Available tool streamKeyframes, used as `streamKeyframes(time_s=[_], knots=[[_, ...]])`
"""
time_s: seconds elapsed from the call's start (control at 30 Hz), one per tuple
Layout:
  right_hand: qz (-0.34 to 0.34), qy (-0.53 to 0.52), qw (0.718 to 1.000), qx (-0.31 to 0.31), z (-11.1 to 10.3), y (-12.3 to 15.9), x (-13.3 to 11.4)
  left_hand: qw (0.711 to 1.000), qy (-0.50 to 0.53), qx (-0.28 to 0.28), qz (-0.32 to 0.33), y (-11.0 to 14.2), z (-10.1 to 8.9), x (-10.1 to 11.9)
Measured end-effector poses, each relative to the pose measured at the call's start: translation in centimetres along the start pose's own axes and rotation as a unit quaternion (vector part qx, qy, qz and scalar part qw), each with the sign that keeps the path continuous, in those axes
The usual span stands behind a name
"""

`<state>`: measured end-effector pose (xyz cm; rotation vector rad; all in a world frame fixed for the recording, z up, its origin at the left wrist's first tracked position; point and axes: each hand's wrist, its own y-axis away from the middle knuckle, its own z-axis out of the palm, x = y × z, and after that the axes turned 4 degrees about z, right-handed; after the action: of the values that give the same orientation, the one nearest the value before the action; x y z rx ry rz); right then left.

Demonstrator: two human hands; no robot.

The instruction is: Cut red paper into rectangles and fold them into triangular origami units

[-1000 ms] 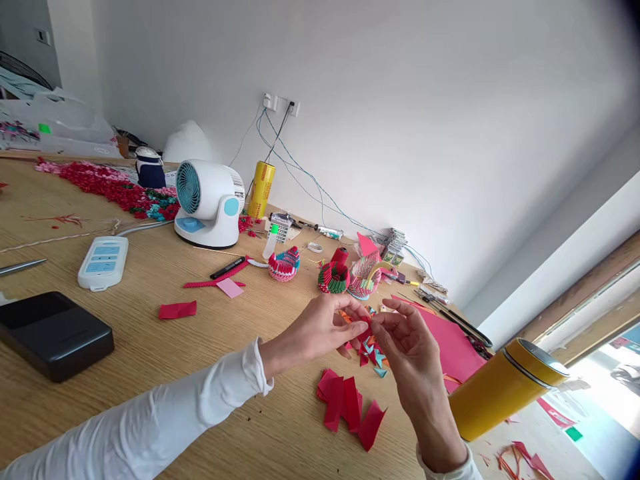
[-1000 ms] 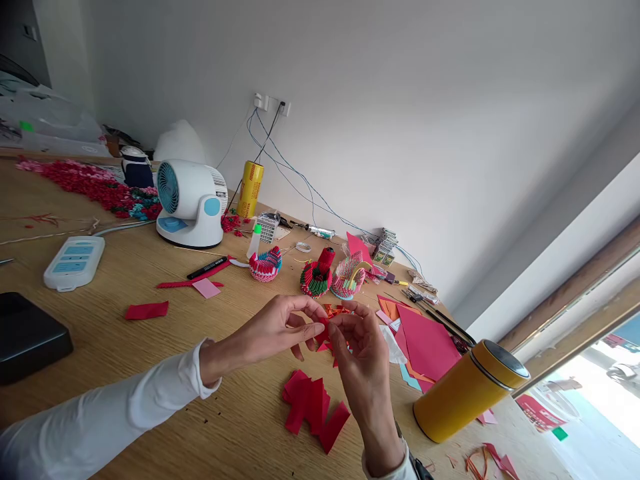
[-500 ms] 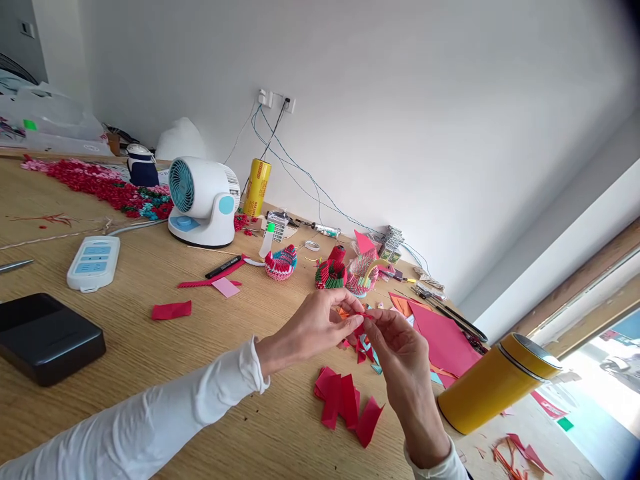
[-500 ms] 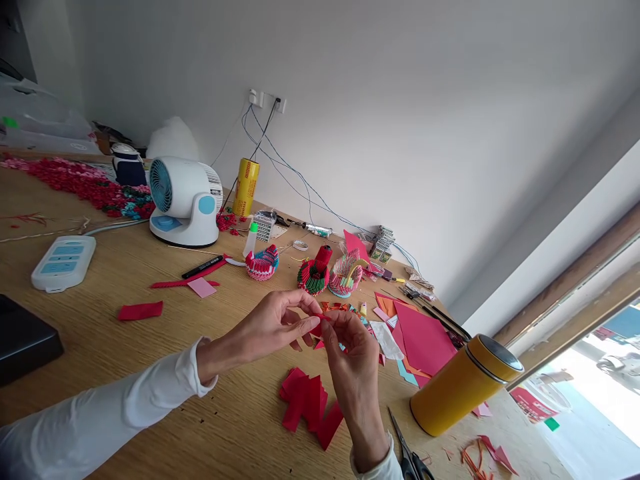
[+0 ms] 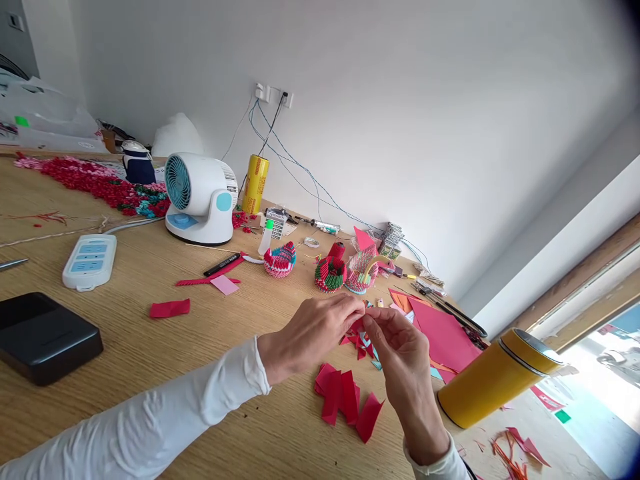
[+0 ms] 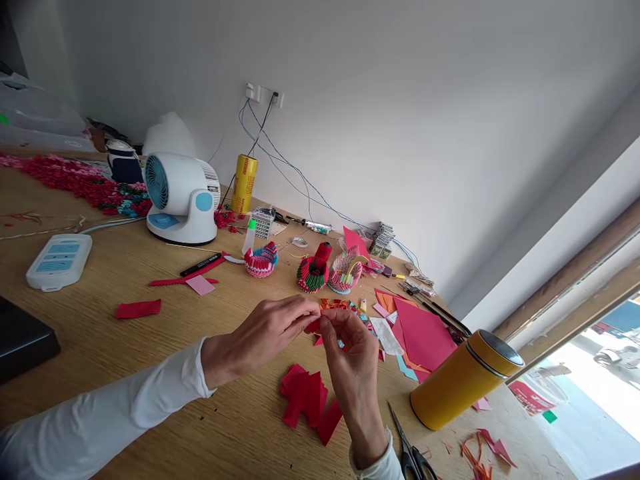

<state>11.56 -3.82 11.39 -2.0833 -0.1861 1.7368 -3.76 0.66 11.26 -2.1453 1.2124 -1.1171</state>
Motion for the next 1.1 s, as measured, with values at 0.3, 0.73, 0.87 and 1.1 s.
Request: streamKeyframes(time_s=[0.3, 0.73, 0.87, 1.1], knots=[[-0.017, -0.034, 0.999, -0.015, -0.2, -0.1, -0.2, 0.940, 0.308, -0.016, -0.144, -0.8, -0.5, 0.1], [0.012, -0.023, 0.999, -0.027, -1.0, -0.1, 0.1, 0.841, 0.476, -0.078, -0.246, -0.7, -1.7, 0.1], [-0.020, 0.005, 0.999, -0.034, -1.0, -0.1, 0.0, 0.821, 0.497, -0.092, -0.264, -0.7, -1.6, 0.2], [-0.060, 0.052, 0.996, -0.030, -0.6, 0.0, 0.0, 0.793, 0.534, -0.084, -0.280, -0.5, -1.0, -0.4]])
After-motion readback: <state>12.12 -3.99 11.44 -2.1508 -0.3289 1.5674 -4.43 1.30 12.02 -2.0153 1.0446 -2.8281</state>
